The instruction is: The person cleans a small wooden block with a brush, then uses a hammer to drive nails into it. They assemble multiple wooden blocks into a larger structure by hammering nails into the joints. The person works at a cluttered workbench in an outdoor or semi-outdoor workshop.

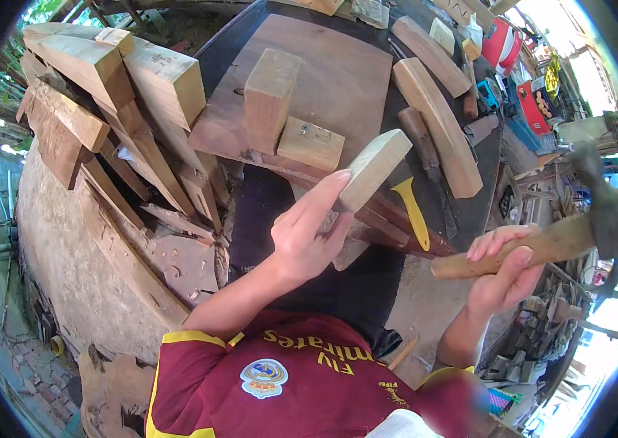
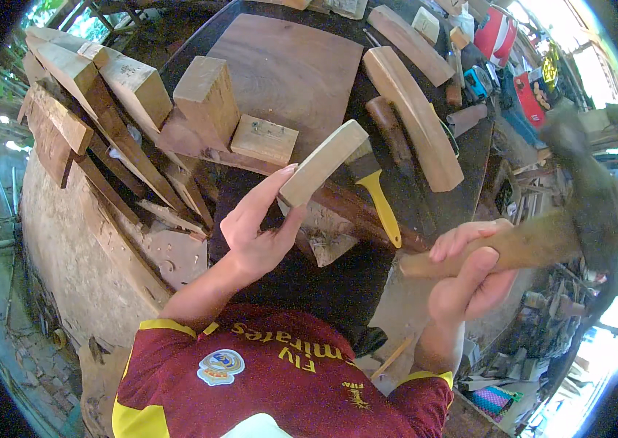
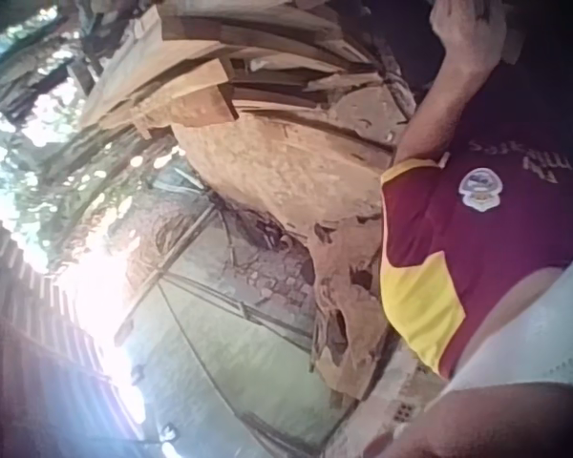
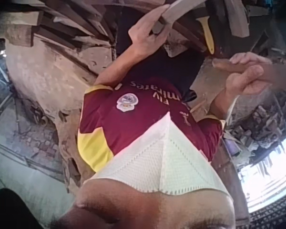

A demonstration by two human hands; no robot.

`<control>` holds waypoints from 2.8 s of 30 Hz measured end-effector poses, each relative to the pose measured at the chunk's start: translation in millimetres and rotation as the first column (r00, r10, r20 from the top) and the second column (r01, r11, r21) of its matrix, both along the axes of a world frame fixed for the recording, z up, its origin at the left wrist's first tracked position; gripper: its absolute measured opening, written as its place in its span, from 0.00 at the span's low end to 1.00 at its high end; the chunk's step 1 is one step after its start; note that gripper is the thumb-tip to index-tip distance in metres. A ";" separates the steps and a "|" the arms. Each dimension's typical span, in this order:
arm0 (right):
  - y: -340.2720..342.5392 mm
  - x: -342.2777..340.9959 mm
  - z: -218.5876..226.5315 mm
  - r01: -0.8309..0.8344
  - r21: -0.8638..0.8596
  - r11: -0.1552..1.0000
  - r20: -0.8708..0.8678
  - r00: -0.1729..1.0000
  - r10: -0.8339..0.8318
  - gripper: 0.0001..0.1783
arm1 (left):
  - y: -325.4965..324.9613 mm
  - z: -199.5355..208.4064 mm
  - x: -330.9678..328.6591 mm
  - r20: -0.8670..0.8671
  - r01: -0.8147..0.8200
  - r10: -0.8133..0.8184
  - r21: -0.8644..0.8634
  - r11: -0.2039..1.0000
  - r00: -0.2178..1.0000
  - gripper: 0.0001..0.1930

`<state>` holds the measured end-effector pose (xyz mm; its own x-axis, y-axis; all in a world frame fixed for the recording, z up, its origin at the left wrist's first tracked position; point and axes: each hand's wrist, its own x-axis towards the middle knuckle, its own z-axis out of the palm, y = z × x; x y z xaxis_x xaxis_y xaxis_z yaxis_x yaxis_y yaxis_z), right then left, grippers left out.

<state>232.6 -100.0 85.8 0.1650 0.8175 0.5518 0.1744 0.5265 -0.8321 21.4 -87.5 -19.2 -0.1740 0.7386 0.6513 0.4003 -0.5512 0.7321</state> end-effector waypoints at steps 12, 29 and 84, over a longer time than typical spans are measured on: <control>-3.3 6.0 -16.5 0.125 -0.446 0.886 0.270 0.963 0.000 0.08 | 2.6 1.1 0.7 0.009 -0.001 0.001 -0.010 1.000 1.000 0.25; 1.4 -1.1 26.9 0.023 0.170 0.985 0.010 1.000 -0.025 0.13 | 11.5 6.0 -2.9 -0.092 -0.068 0.067 -0.012 0.998 0.994 0.20; -153.7 63.0 -166.9 -0.878 -0.050 0.476 -0.825 0.305 0.475 0.20 | -16.0 21.4 -7.5 -0.220 0.148 -0.116 0.134 0.980 0.969 0.24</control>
<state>295.6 -253.7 -81.1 -0.4637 0.8759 0.1330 -0.7162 -0.2823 -0.6383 13.9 -103.5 2.2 0.0709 0.6380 0.7667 0.4526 -0.7056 0.5453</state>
